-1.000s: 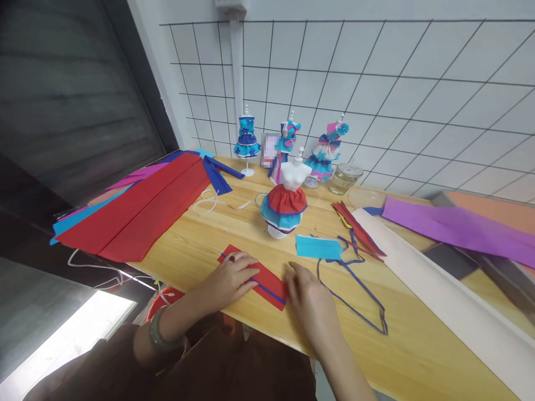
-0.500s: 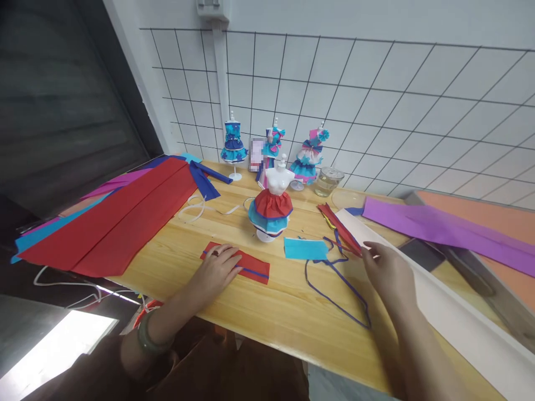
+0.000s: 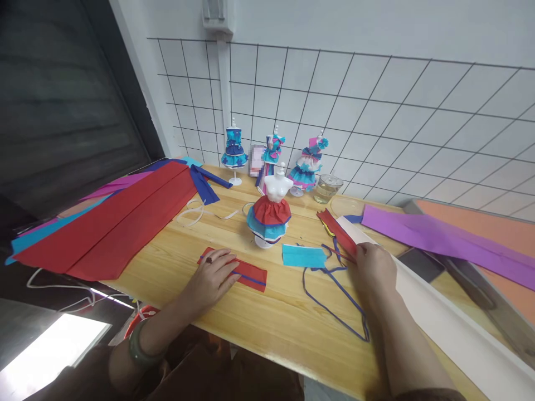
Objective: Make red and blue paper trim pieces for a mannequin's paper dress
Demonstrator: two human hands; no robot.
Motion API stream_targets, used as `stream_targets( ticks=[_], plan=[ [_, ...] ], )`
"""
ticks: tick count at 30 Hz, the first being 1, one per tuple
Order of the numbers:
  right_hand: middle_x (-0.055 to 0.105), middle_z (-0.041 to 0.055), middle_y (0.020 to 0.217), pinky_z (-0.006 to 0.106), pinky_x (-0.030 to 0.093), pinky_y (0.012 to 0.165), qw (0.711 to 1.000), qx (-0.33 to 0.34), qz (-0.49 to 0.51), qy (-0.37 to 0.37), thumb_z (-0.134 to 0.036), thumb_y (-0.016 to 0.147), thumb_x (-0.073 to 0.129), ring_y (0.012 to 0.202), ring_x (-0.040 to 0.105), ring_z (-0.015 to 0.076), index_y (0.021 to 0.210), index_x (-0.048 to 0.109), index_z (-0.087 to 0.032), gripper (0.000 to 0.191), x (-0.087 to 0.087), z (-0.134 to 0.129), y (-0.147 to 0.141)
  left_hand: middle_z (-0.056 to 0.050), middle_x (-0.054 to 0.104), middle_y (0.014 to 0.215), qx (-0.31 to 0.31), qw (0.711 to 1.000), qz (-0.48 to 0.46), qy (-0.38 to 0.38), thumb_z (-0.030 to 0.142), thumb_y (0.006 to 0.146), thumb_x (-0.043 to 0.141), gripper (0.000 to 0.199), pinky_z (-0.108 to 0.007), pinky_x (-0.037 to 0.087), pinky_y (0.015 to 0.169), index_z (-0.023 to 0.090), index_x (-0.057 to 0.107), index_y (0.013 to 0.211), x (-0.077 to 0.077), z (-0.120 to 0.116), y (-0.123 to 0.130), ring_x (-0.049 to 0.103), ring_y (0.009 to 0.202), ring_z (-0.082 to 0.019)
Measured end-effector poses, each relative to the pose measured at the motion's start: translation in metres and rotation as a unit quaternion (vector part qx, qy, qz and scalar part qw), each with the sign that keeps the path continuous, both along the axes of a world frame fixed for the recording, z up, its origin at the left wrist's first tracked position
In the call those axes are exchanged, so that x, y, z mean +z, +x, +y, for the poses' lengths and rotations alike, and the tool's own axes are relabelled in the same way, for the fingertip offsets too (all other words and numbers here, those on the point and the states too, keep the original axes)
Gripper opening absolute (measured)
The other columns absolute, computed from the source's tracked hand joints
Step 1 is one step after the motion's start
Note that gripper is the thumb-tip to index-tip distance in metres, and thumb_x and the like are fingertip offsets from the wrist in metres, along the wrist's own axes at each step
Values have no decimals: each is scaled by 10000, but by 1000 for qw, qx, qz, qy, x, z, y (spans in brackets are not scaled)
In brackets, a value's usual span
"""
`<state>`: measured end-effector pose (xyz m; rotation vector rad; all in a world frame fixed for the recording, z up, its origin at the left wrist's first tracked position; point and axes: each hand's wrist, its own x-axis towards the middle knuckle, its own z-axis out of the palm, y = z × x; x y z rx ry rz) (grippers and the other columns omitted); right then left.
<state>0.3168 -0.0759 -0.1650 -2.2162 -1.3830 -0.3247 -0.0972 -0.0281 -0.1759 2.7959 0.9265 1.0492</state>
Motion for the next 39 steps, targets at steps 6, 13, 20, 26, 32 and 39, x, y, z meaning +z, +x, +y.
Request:
stream_targets(
  ticks=[6,13,20,26,32,39],
  plan=[
    [687,148,735,310,375,539,996,-16,85,-16,-398,807,403,614,599,239,812,658,-170,342,12,-6,3,-95,647,1006,-12,1000,-19,7,271,875,500,211,-452,412,936,148,627,991,0,-1,2,520,1084,-249],
    [701,151,828,296,419,572,990,-8,138,24,-431,829,389,701,637,245,882,643,-154,379,14,-10,-2,-93,646,1009,-17,999,-29,9,244,875,503,203,-452,416,940,145,619,1008,-3,0,1,514,1087,-246],
    [703,125,863,313,431,601,993,7,108,47,-410,818,449,724,632,238,1017,649,-147,385,4,-6,-6,-97,648,1004,-17,999,-32,7,238,876,501,203,-456,424,930,134,617,1006,-2,1,2,518,1078,-252],
    [686,97,899,324,445,646,996,36,35,69,-367,805,465,742,612,212,1009,648,-174,335,-1,-2,-8,-96,652,1003,-19,999,-35,3,239,877,492,207,-456,432,921,157,627,1010,-4,1,1,527,1081,-242],
    [666,88,881,334,454,722,991,77,-33,103,-307,815,447,841,599,219,928,645,-183,260,4,-3,-15,-97,655,994,-17,999,-40,4,233,872,499,203,-457,435,922,155,636,1001,-3,1,1,534,1076,-243],
    [623,127,1018,417,432,881,978,63,-74,183,-291,831,445,1009,559,253,928,628,-173,238,14,-7,-21,-98,649,1007,-25,999,-43,4,211,872,499,198,-444,436,936,143,630,1003,-4,0,1,520,1096,-238]
  ],
)
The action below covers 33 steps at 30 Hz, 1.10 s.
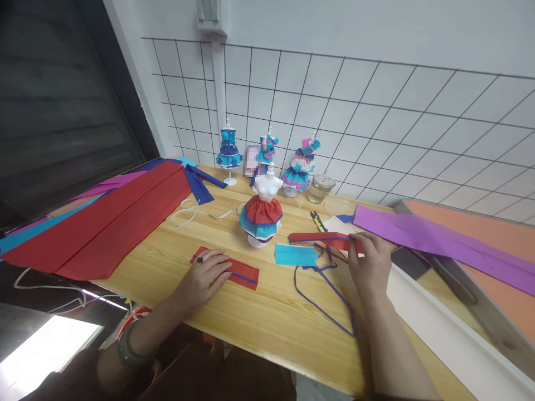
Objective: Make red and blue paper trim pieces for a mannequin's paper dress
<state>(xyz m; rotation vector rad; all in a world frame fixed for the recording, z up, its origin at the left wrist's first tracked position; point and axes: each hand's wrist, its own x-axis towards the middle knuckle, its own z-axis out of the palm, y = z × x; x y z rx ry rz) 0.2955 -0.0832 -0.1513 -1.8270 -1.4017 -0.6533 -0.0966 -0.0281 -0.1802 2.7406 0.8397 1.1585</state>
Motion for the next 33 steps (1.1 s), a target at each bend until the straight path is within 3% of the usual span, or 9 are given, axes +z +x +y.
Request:
stream_targets(
  ticks=[4,9,13,17,21,26,28,33],
  plan=[
    [589,139,1132,460,416,929,998,1,7,56,-278,836,433,1102,536,263,926,586,-191,197,13,-6,-13,-92,648,1005,-7,1000,-10,1,195,871,496,194,-436,440,939,149,627,1008,1,0,0,521,1098,-232],
    [637,127,1005,409,463,886,994,57,35,84,-278,828,447,1003,600,235,899,542,-196,144,22,-10,-34,-88,647,993,-22,999,-27,7,167,864,504,192,-423,446,939,143,620,1015,4,0,0,521,1091,-226],
    [657,111,971,396,492,840,989,48,80,112,-280,790,519,972,616,240,1049,540,-179,279,22,-10,-43,-85,650,971,-31,999,-39,12,151,856,512,187,-425,455,929,142,621,1007,4,1,0,525,1079,-225],
    [658,95,974,366,531,726,978,92,112,149,-271,727,598,919,640,239,1182,479,-186,477,21,-11,-45,-94,650,963,-34,998,-46,14,130,845,522,185,-418,465,917,129,623,1000,4,3,1,529,1067,-225],
    [649,92,1012,352,529,705,977,99,113,152,-254,725,610,906,639,232,1206,477,-208,501,22,-12,-42,-94,655,960,-37,998,-39,15,127,847,517,190,-419,473,909,137,628,1002,5,4,1,533,1063,-227],
    [625,89,1049,398,443,901,994,32,79,63,-233,760,528,1034,565,235,1062,590,-205,309,10,-6,-12,-100,661,940,-34,999,-31,16,120,842,524,184,-422,483,890,126,633,990,4,5,2,542,1048,-236],
    [621,91,1034,400,446,886,994,30,102,-8,-225,752,489,998,572,234,1016,617,-196,296,-2,-1,5,-100,660,943,-36,999,-29,17,119,843,523,186,-424,484,887,126,632,993,3,5,2,541,1048,-237],
    [636,80,1004,380,459,853,988,35,130,-80,-184,662,477,953,590,231,926,665,-197,324,-25,7,35,-93,655,953,-35,999,-36,7,142,860,503,184,-417,483,894,143,632,991,3,4,1,545,1046,-223]
  ],
)
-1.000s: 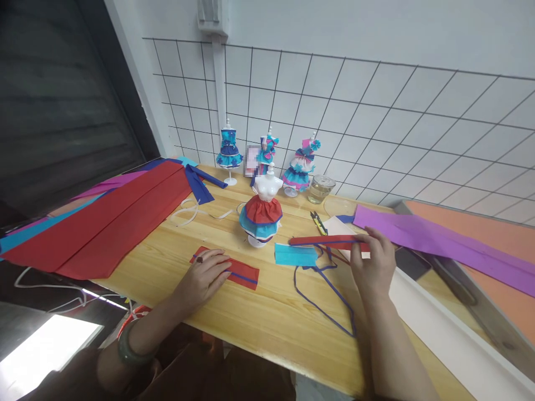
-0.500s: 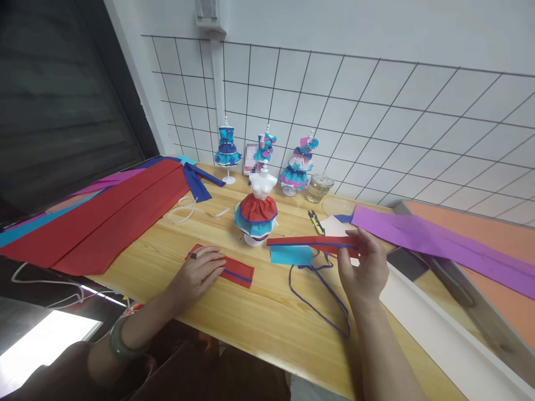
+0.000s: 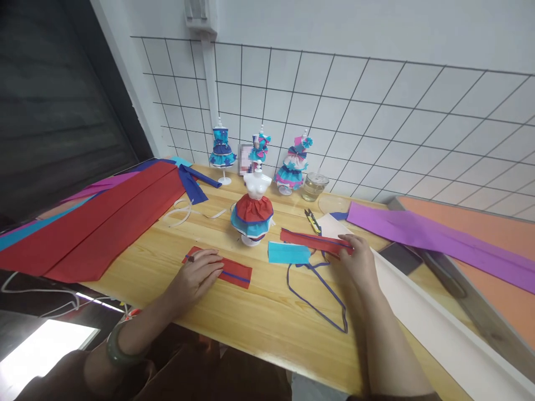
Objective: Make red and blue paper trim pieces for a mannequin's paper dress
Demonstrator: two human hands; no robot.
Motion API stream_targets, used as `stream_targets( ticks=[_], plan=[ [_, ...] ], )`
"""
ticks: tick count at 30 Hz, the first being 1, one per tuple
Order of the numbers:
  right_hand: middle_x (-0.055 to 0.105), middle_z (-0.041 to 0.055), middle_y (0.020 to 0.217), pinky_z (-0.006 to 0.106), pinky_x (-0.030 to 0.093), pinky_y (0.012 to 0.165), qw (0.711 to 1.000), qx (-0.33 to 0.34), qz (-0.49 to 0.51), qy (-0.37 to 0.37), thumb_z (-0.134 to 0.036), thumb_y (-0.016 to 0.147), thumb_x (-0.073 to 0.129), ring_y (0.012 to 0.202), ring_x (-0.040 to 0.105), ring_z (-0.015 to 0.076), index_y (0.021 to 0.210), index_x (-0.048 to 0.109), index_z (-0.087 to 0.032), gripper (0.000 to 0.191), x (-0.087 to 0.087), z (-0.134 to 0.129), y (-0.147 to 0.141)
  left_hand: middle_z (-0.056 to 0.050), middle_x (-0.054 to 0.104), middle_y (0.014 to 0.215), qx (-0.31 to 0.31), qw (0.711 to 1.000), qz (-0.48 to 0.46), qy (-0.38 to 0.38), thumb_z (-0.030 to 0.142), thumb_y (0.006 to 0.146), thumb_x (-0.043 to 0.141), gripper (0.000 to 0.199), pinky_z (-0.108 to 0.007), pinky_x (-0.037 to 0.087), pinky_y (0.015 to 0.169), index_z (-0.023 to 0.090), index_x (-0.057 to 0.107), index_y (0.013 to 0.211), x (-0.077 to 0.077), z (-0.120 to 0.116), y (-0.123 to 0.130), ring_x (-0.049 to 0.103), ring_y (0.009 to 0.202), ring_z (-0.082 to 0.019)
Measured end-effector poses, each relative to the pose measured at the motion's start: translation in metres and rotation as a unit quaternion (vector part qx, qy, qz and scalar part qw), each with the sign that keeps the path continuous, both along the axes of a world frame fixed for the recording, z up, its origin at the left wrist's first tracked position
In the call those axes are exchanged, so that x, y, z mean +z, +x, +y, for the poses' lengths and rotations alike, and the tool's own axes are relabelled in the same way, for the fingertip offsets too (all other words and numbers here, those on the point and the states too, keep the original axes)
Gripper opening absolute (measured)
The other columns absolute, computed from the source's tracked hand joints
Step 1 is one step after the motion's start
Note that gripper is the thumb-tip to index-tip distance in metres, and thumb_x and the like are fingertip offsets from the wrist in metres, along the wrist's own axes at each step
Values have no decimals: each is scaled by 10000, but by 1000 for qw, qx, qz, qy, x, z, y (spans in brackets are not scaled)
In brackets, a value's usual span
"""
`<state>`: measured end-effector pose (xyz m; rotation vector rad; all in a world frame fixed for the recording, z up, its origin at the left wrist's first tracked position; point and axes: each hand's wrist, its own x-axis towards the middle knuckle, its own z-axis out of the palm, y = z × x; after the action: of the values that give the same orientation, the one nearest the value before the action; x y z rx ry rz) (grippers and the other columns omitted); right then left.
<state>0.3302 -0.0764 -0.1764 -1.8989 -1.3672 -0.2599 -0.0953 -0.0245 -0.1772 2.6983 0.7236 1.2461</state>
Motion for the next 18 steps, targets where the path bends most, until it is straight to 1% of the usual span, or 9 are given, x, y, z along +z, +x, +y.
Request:
stream_targets(
  ticks=[2,5,8,10,12,15,16,18],
  plan=[
    [628,73,1067,364,461,852,1000,-11,10,-9,-170,647,460,998,583,226,967,663,-205,380,-5,1,4,-92,653,952,-3,1000,-2,-5,147,864,497,183,-414,484,896,144,631,989,0,-1,-1,547,1040,-219],
    [616,61,1131,354,470,826,999,-46,16,-17,-166,661,439,1047,569,229,1046,643,-222,439,-9,-1,6,-92,652,959,-7,1000,-5,-10,143,863,496,184,-414,483,898,146,628,991,0,-1,-1,547,1039,-216],
    [615,77,1142,355,481,782,995,-91,6,-31,-185,707,428,1004,586,239,1112,613,-208,446,-9,-3,9,-87,654,964,-9,1000,-11,-9,144,859,501,192,-410,482,898,153,624,1006,-1,-2,-2,546,1046,-212],
    [625,100,1115,360,481,763,992,-111,-11,-50,-202,744,431,948,603,247,1122,607,-181,418,-4,0,15,-84,654,968,-11,1000,-12,-10,141,856,505,196,-405,478,901,151,619,1016,-1,-2,-3,542,1049,-208],
    [632,121,1088,365,469,798,989,-116,-38,-81,-206,780,445,958,597,256,1088,624,-154,360,5,7,24,-82,650,978,-15,1000,-5,-16,141,855,511,199,-403,470,911,147,612,1026,0,-4,-4,534,1053,-207],
    [594,132,1156,368,422,913,981,-98,-92,-140,-193,854,458,1079,539,235,1032,633,-139,255,19,26,42,-77,647,974,-18,1000,6,-24,153,855,515,188,-402,459,927,148,612,1017,2,-6,-5,528,1056,-206],
    [573,122,1185,386,420,923,977,-90,-109,-162,-219,876,476,1083,533,222,1038,619,-145,228,22,34,48,-75,647,967,-18,999,8,-25,158,856,514,183,-401,457,928,150,614,1009,3,-7,-5,529,1053,-206],
    [551,91,1207,418,439,906,965,-69,-140,-209,-293,883,526,1062,543,204,1092,580,-166,251,26,47,59,-72,647,955,-17,999,7,-27,164,859,510,173,-393,459,923,153,616,996,5,-7,-5,532,1045,-203]
  ],
)
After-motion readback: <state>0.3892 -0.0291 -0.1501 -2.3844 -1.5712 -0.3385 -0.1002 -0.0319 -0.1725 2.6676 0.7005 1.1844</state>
